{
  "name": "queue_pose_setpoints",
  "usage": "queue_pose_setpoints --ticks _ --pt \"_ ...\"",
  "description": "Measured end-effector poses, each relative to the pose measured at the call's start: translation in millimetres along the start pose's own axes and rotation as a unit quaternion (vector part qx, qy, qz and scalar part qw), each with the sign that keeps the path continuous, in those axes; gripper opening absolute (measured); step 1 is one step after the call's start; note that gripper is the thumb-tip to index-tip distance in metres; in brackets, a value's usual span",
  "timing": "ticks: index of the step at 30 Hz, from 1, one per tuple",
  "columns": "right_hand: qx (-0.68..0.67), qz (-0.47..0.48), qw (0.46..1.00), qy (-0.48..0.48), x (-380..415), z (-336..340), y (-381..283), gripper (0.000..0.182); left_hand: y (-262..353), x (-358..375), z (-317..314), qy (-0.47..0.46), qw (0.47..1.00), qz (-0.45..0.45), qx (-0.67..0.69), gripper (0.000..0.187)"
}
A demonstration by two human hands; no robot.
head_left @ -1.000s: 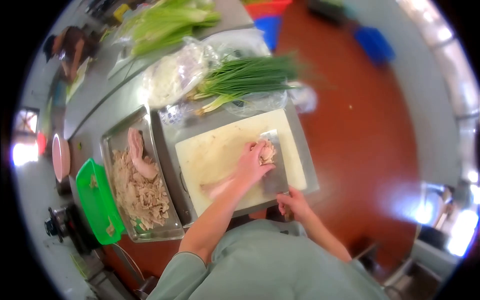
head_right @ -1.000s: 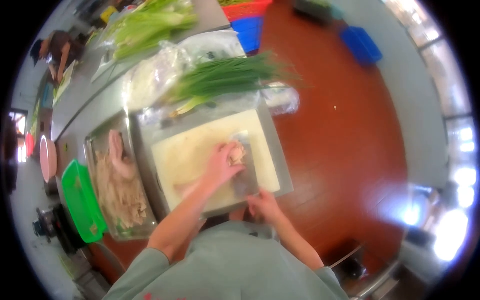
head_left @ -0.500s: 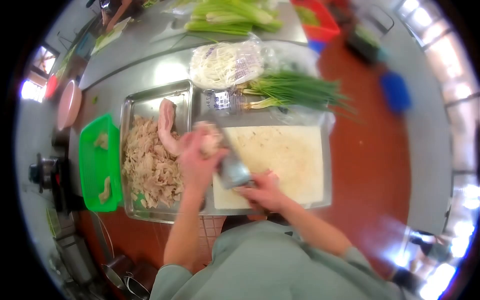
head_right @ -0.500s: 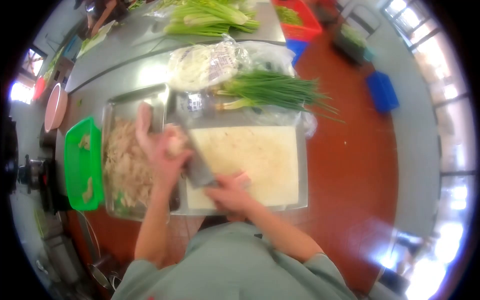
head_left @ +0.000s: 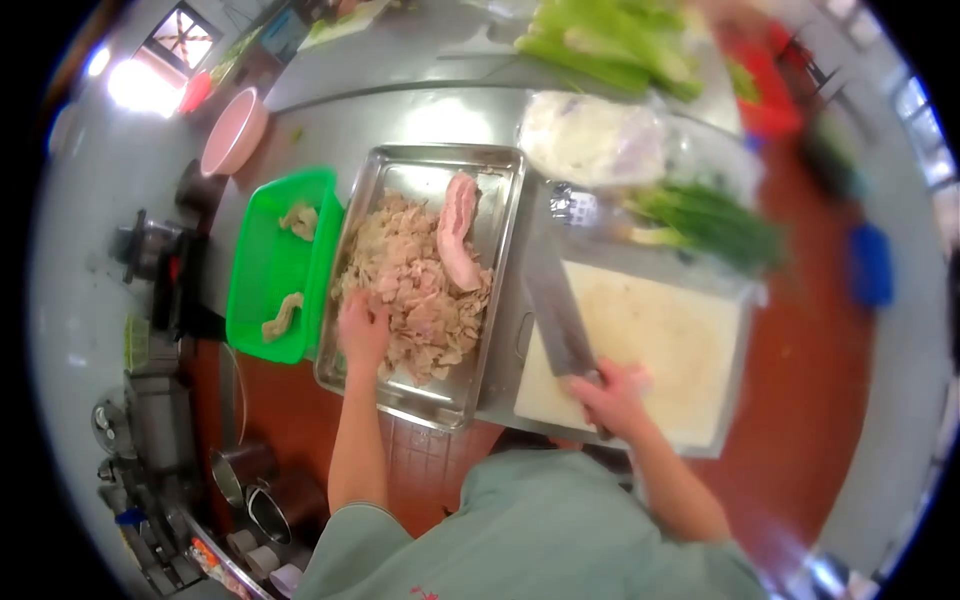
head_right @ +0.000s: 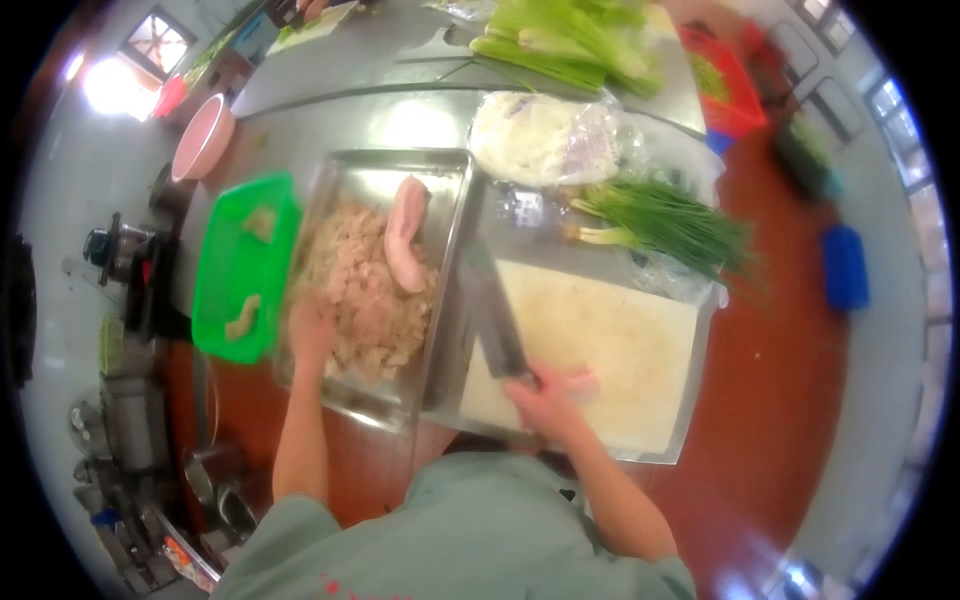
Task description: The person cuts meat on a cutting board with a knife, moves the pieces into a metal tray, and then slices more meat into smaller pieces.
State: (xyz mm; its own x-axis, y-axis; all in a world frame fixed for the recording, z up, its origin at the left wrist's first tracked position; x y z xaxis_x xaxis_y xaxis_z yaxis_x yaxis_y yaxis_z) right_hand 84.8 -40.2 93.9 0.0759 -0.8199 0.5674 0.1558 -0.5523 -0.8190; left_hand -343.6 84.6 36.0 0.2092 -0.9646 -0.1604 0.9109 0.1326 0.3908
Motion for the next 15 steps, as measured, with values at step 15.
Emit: queue_pose_setpoints --ticks 15 --pt "0.133 -0.015 0.907 0.399 130.5 89.1 179.5 0.028 236.7 96.2 -88.5 -0.272 0.861 -0.363 0.231 0.040"
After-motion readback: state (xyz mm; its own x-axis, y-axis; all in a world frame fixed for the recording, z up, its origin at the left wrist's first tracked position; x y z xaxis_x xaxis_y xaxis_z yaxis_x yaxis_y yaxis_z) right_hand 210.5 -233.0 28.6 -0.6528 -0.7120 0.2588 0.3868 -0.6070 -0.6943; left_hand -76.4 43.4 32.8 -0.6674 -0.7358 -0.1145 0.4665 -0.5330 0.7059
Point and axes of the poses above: each hand's wrist, its own x-axis away from the middle knuckle, its own z-axis out of the back of the hand, y = z × x, the point moved 1 cm from there along -x, towards the middle knuckle, and after that the axes turned 1 degree about -y, right-handed, at the moved point
